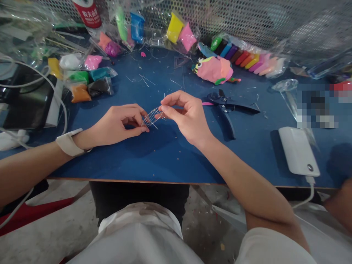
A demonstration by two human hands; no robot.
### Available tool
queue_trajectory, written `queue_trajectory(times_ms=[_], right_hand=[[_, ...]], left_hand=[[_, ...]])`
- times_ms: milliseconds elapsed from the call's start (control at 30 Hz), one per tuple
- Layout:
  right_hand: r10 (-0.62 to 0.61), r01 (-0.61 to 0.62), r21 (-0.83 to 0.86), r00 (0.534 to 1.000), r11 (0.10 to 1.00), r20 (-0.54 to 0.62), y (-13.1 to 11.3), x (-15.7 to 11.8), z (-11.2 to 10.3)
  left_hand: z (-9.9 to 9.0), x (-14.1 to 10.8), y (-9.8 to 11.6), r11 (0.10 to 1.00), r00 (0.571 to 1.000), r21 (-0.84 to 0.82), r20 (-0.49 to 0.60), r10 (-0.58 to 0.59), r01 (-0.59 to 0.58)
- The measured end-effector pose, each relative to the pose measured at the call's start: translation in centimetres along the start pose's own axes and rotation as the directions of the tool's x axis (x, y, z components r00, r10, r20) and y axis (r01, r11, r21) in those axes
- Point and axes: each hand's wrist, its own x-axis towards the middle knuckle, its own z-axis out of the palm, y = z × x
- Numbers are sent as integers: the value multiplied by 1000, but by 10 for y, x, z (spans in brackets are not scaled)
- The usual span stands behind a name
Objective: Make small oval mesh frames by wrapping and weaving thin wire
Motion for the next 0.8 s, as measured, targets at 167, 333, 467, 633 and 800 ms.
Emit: queue_trajectory(times_ms=[167,333,467,633,800], right_hand=[[117,-130,119,987,984,108,-6,0,-4],[163,-180,140,979,974,124,-3,0,-6],[148,-170,155,978,973,144,-3,1,-8],[103,-124,136,983,983,153,-9,-2,-1],[108,-133,130,977,982,186,-12,-6,8]], left_hand=[[0,0,-2,984,997,-166,45,-63,70],[0,3,-2,915,980,-359,139,-141,183],[-4,5,2,793,917,-492,340,-206,361],[1,4,7,523,849,-684,501,-169,508],[16,0,9,410,836,-732,512,-196,544]])
